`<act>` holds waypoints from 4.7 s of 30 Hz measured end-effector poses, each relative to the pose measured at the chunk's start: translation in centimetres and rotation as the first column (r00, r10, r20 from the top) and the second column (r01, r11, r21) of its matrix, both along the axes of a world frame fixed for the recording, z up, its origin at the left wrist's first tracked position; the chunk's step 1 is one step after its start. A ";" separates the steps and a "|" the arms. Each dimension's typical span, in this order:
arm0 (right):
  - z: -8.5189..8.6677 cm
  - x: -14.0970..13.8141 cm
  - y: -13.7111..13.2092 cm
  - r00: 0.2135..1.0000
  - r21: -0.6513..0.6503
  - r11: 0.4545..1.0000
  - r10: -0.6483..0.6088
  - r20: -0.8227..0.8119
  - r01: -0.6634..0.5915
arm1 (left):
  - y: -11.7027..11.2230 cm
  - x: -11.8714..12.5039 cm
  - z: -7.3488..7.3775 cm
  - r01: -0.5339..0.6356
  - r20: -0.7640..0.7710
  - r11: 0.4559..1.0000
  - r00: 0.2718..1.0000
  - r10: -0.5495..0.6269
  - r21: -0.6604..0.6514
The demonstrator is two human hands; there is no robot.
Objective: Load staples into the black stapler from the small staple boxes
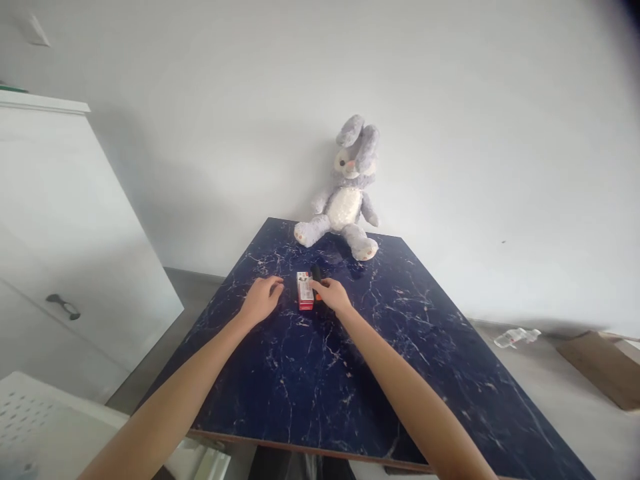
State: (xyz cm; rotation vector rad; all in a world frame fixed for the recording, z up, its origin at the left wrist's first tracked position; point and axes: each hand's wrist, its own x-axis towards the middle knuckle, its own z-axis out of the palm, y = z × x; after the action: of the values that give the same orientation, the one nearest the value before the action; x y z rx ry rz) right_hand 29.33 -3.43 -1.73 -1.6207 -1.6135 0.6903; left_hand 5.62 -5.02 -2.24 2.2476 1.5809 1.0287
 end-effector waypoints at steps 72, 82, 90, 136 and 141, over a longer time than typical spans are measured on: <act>-0.2 4.4 -2.7 0.992 0.465 0.885 0.054 -0.116 0.006 | 0.3 -1.7 3.1 0.345 0.845 0.904 0.533 0.033 -0.253; -0.2 1.7 -4.1 0.915 0.351 0.924 0.005 -0.402 0.149 | -0.2 -1.1 3.0 0.543 0.885 0.804 0.463 -0.047 -0.242; 0.7 0.1 -5.6 0.823 0.365 0.922 0.105 -0.559 0.130 | -1.2 -0.2 3.3 0.447 0.782 0.787 0.619 0.070 -0.425; -0.4 -0.8 -5.4 0.774 0.264 0.957 0.255 -0.579 -0.118 | -1.3 0.4 2.0 0.525 0.794 0.745 0.608 0.011 -0.412; -0.1 -1.1 -5.9 0.818 0.325 0.943 0.244 -0.521 -0.074 | -1.2 0.3 2.0 0.548 0.808 0.724 0.589 0.023 -0.420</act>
State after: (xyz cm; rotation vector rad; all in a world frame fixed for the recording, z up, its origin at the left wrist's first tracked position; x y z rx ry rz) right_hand 28.23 -9.33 -1.79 -0.9502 -1.3404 0.8696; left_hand 5.89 -6.24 -0.27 1.2196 0.9057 0.9519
